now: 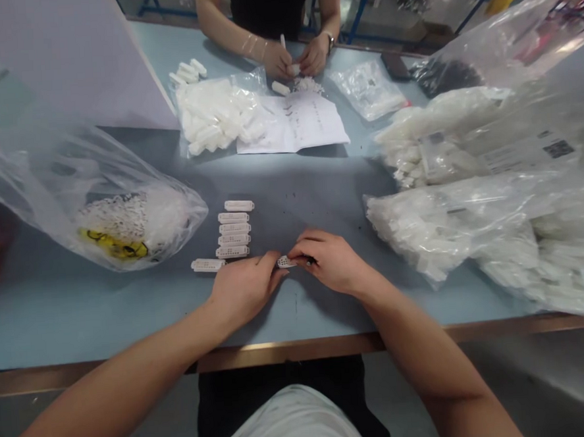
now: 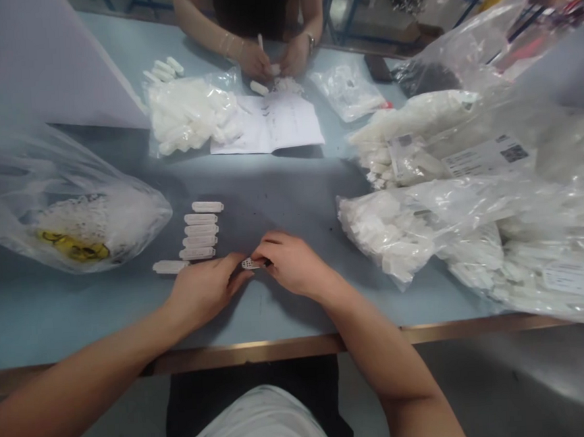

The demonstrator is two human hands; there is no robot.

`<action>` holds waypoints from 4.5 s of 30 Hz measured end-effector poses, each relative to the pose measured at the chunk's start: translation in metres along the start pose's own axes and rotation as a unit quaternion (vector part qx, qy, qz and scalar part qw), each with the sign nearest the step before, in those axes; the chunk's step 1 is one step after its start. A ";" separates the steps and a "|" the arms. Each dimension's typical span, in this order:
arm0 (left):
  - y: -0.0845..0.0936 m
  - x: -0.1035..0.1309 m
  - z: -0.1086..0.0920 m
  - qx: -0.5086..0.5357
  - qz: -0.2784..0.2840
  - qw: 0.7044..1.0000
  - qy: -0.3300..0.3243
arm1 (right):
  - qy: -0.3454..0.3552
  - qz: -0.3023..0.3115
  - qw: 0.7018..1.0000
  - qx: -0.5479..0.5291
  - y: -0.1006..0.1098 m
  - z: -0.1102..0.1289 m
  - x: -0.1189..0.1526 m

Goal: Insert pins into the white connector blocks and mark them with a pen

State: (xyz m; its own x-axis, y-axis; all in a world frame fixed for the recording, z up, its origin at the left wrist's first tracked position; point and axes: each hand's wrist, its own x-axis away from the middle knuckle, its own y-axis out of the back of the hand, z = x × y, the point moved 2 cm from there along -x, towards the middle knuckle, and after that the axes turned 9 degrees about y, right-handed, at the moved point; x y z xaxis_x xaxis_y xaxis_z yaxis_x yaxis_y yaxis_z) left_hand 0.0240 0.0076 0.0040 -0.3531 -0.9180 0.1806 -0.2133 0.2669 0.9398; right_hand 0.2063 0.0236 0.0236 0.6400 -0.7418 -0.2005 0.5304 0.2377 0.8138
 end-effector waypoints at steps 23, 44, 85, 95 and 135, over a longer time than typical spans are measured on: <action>-0.002 0.005 -0.002 -0.026 -0.141 0.985 -0.091 | -0.025 0.021 0.999 -0.013 0.002 0.007 0.000; 0.002 0.009 -0.007 -0.068 -0.215 0.961 -0.160 | -0.067 0.047 0.984 -0.159 0.007 -0.002 -0.003; -0.005 0.006 -0.003 -0.045 -0.114 0.988 -0.096 | -0.120 -0.035 0.984 -0.124 0.014 -0.008 0.003; -0.005 0.003 0.004 -0.035 -0.106 0.992 -0.056 | -0.194 -0.150 0.944 -0.221 0.019 -0.004 0.012; 0.015 0.005 -0.006 0.764 0.185 0.610 0.099 | 0.035 -0.164 0.986 0.021 -0.001 0.033 0.007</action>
State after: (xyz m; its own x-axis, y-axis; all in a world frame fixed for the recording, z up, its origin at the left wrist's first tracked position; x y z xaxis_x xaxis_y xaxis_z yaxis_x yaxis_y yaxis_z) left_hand 0.0246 0.0050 0.0209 -0.5498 -0.6888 0.4725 -0.8059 0.2887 -0.5169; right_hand 0.1915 -0.0029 0.0395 0.4759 -0.7290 -0.4921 0.6920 -0.0350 0.7211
